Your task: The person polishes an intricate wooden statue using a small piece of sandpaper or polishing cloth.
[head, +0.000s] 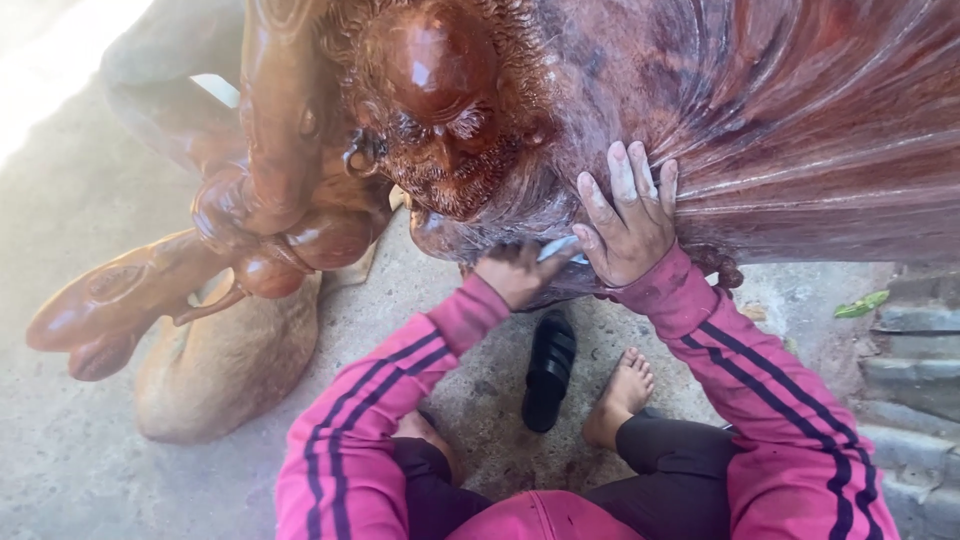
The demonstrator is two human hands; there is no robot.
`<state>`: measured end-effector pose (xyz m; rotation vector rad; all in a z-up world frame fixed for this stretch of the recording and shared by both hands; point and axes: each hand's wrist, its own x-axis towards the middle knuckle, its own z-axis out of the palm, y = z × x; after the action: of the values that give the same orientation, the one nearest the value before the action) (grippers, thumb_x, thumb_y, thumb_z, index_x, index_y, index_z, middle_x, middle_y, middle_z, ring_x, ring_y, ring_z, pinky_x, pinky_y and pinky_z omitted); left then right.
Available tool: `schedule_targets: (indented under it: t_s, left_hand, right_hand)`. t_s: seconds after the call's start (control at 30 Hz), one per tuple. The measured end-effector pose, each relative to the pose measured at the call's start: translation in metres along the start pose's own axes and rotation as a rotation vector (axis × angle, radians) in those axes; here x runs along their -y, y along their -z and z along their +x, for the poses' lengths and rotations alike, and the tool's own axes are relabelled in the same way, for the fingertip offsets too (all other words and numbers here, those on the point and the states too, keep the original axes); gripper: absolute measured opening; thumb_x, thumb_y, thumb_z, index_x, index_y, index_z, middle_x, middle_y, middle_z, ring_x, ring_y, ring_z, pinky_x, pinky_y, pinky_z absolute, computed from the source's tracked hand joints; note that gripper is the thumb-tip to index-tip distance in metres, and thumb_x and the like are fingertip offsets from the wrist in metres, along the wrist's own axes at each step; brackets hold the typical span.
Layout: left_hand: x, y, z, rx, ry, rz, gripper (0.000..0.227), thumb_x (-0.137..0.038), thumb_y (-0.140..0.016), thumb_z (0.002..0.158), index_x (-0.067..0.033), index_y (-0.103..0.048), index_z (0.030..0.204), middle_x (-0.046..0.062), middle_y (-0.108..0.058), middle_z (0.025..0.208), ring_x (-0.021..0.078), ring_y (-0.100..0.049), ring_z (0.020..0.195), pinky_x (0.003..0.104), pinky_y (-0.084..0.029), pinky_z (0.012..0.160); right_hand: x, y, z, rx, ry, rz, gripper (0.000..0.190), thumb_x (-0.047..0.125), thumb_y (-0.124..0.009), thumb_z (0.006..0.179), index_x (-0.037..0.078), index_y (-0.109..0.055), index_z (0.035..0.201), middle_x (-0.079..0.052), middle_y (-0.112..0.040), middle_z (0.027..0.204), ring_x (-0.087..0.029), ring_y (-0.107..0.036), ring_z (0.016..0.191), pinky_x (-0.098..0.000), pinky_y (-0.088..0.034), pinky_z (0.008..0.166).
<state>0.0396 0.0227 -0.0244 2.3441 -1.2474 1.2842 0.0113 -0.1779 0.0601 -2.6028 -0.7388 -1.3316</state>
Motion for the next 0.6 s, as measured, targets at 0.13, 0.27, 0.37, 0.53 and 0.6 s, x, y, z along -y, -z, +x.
schedule_targets:
  t_s: [0.13,0.27,0.37,0.53,0.6]
  left_hand:
    - [0.043,0.026,-0.019,0.020,-0.034,0.006,0.043,-0.032,-0.052,0.102,-0.0394,-0.056,0.144,-0.001,-0.061,0.070,0.0137,-0.064,0.049,0.027,-0.055,0.050]
    - [0.067,0.035,-0.037,0.050,-0.045,0.102,0.042,-0.029,-0.048,0.104,-0.0368,-0.057,0.144,0.000,-0.063,0.072,0.0132,-0.065,0.051,0.026,-0.056,0.052]
    - [0.070,0.041,-0.038,0.049,-0.054,0.148,0.041,-0.025,-0.045,0.104,-0.0391,-0.060,0.140,-0.002,-0.059,0.073,0.0118,-0.064,0.052,0.026,-0.054,0.054]
    - [0.066,0.043,-0.037,0.028,-0.019,0.138,0.040,-0.029,-0.049,0.102,-0.0425,-0.062,0.137,-0.003,-0.058,0.073,0.0114,-0.063,0.050,0.025,-0.053,0.054]
    - [0.065,0.040,-0.042,0.062,-0.004,0.128,0.040,-0.029,-0.047,0.103,-0.0413,-0.062,0.138,-0.002,-0.058,0.074,0.0125,-0.064,0.051,0.026,-0.053,0.054]
  right_hand:
    - [-0.001,0.002,0.000,-0.005,0.011,-0.005,0.055,0.039,-0.045,0.108,0.010,-0.054,0.154,-0.030,-0.044,0.158,-0.049,-0.039,0.146,-0.0629,-0.010,0.120]
    - [0.002,0.007,0.003,-0.002,0.006,0.003,0.055,0.040,-0.044,0.108,0.011,-0.052,0.155,-0.029,-0.042,0.159,-0.047,-0.036,0.148,-0.0614,-0.010,0.121]
    - [0.004,0.006,0.004,0.002,0.003,-0.007,0.056,0.040,-0.044,0.108,0.012,-0.051,0.156,-0.029,-0.041,0.159,-0.047,-0.036,0.148,-0.0613,-0.010,0.121]
    - [0.005,0.005,0.003,0.003,-0.008,-0.026,0.055,0.041,-0.046,0.108,0.012,-0.051,0.155,-0.028,-0.042,0.160,-0.047,-0.037,0.148,-0.0610,-0.009,0.122]
    - [0.005,0.005,0.003,0.003,-0.017,-0.026,0.055,0.041,-0.044,0.108,0.014,-0.050,0.155,-0.026,-0.041,0.161,-0.045,-0.036,0.149,-0.0602,-0.009,0.122]
